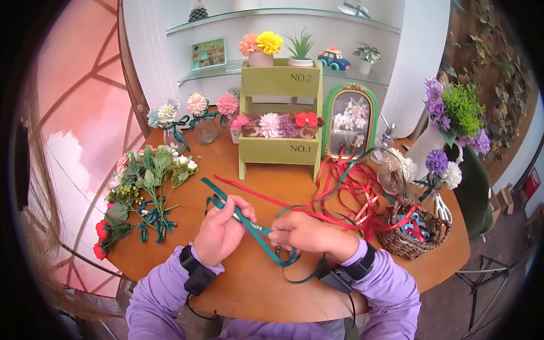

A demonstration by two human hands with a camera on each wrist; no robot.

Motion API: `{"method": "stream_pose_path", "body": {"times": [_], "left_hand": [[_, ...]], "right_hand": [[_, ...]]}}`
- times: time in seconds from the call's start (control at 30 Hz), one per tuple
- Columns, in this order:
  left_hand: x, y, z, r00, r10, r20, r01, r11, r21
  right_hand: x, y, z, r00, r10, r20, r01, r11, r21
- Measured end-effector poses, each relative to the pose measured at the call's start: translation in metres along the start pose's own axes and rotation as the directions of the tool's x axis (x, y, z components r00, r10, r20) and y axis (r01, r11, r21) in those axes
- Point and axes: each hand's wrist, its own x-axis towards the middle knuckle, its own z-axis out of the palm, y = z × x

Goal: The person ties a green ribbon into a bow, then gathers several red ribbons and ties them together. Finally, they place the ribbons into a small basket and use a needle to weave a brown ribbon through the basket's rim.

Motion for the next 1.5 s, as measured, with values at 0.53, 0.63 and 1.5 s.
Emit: {"method": "stream_pose_path", "body": {"times": [0.53,0.63,1.5], "left_hand": [[-0.008,-0.025,-0.009,0.967,-0.188,0.171,0.066,0.836,0.544],[-0.011,-0.033,-0.012,0.933,-0.240,0.268,0.021,0.779,0.627],[0.004,0.011,-0.012,0.964,-0.131,0.231,0.130,0.991,0.020]], "right_hand": [[0.008,-0.026,0.016,0.839,-0.361,-0.408,0.239,0.917,-0.320],[0.011,-0.026,0.021,0.873,-0.294,-0.389,0.251,0.955,-0.158],[-0.003,0.020,0.029,0.888,-0.352,-0.296,0.272,0.921,-0.279]]}}
